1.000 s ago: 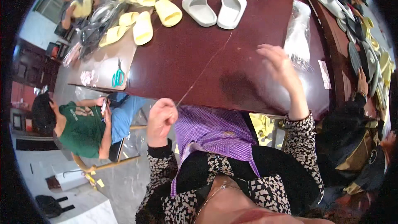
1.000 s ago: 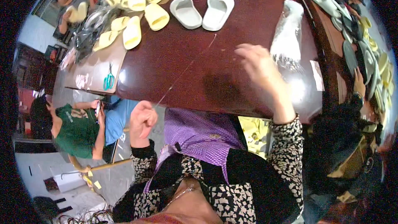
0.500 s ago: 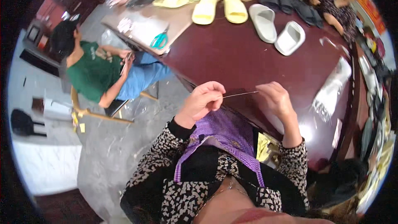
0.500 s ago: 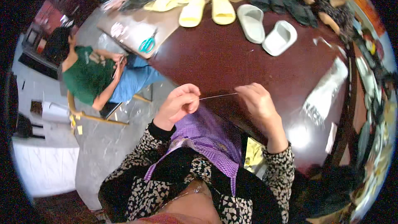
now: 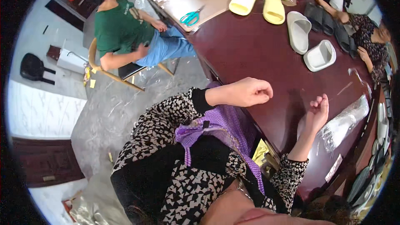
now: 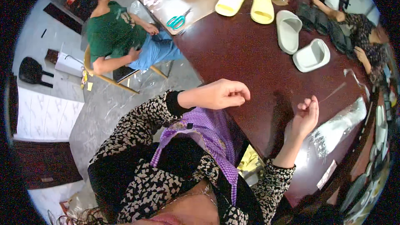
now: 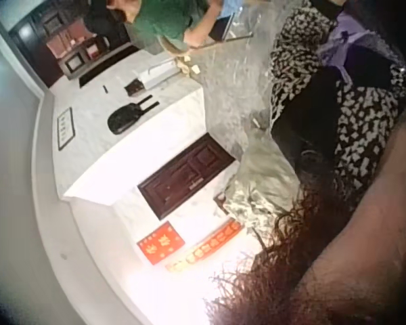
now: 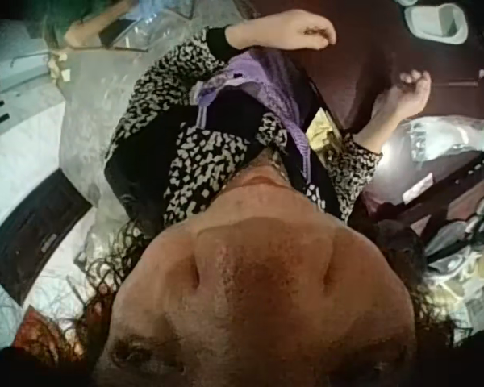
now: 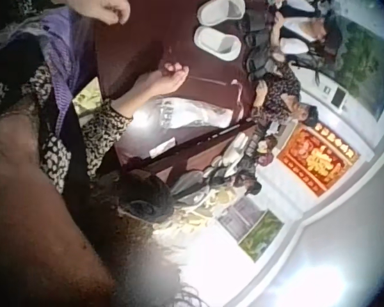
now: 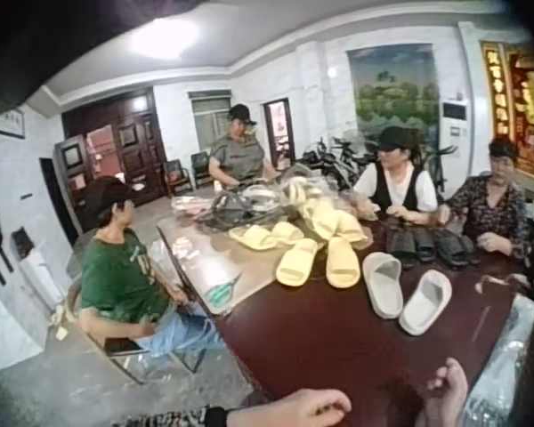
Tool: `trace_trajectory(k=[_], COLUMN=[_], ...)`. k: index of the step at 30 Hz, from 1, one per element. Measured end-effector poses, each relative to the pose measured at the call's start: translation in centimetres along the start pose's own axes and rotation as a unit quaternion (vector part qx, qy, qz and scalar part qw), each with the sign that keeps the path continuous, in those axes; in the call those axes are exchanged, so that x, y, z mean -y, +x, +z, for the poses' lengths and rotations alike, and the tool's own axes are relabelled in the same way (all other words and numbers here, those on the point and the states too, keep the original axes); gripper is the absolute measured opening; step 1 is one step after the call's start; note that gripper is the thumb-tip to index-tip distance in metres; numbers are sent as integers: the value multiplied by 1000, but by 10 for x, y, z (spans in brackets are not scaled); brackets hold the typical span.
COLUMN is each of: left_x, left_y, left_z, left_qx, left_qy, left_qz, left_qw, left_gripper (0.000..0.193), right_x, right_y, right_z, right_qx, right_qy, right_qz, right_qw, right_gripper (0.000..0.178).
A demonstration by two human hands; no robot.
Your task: The person attaches pairs of slippers together by threading plastic fasteners through them by hand.
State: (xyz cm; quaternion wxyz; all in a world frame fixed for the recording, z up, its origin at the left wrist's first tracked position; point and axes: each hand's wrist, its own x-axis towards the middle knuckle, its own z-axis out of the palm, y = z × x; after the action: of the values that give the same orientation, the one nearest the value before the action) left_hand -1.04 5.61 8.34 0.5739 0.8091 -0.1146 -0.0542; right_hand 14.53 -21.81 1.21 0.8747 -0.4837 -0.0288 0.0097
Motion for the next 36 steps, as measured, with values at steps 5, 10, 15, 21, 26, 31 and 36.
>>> trace_trajectory(k=[5, 10, 15, 21, 26, 31, 36], left_x=[-109, -223, -235, -205, -138, 2, 93], left_y=[22, 43, 57, 74, 129, 270, 356], left_z=[7, 2, 26, 64, 60, 13, -26], left_qx=[175, 252, 304, 236, 336, 66, -64], left_qy=[-290, -47, -43, -107, 37, 298, 392], left_qz=[10, 245, 258, 307, 294, 132, -30], left_qw=[941, 935, 916, 916, 894, 943, 917], left_gripper=[28, 38, 29, 18, 20, 51, 75], right_x=[-12, -5, -22, -5, -9, -20, -10], right_y=[9, 5, 16, 9, 7, 8, -2], right_z=[-16, -19, -14, -9, -2, -19, -15], right_qx=[-30, -85, -16, -40, -63, -29, -43], right_qy=[100, 92, 136, 123, 99, 175, 139], right_qz=[54, 91, 161, 155, 133, 171, 153], right_qw=[993, 988, 977, 979, 984, 969, 977], right_gripper=[21, 21, 18, 18, 17, 18, 14])
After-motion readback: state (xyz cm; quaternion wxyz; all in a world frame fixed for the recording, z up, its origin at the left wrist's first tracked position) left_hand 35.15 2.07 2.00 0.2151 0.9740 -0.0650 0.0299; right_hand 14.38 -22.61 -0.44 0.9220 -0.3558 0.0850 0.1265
